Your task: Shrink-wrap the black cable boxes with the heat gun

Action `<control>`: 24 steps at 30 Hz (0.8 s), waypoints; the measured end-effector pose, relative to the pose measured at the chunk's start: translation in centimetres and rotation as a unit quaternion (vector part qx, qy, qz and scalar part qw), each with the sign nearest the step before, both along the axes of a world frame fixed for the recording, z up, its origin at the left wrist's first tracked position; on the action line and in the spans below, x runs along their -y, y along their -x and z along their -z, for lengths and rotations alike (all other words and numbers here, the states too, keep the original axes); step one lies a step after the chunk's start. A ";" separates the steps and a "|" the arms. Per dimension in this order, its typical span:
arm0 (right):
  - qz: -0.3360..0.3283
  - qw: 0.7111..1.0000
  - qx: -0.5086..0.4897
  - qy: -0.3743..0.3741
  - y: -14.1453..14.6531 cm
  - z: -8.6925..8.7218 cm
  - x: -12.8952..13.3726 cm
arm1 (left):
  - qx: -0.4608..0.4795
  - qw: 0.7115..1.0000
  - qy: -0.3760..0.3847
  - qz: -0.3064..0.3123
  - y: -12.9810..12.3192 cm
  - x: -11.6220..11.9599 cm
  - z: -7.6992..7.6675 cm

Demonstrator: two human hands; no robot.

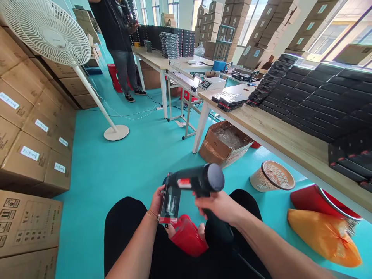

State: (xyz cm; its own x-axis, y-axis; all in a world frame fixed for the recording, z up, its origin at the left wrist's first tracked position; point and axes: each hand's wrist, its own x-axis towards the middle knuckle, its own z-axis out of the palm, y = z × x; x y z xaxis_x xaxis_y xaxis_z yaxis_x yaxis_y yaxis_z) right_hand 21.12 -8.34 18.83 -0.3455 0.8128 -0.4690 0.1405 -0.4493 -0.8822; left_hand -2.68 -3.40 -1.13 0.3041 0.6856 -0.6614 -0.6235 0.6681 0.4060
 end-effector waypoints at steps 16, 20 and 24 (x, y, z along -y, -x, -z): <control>0.097 0.995 -0.004 0.033 -2.7 1.1 -4.0 | 0.067 0.998 -0.011 0.012 0.3 0.2 -1.2; 0.045 0.997 -0.021 0.056 -1.5 0.4 -2.2 | 0.054 0.998 -0.006 0.029 0.4 0.0 -1.1; 0.027 0.999 -0.009 0.038 -0.5 0.2 -2.4 | 0.048 0.998 -0.007 0.029 0.6 0.2 -1.6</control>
State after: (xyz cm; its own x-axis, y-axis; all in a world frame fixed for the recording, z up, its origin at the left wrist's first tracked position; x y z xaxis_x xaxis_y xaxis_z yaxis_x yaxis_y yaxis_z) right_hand 21.66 -5.92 18.61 -0.3115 0.7932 -0.5232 0.0978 -0.5209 -0.8480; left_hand -3.25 -3.59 0.43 0.4062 0.6737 -0.6174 -0.6202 0.6994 0.3551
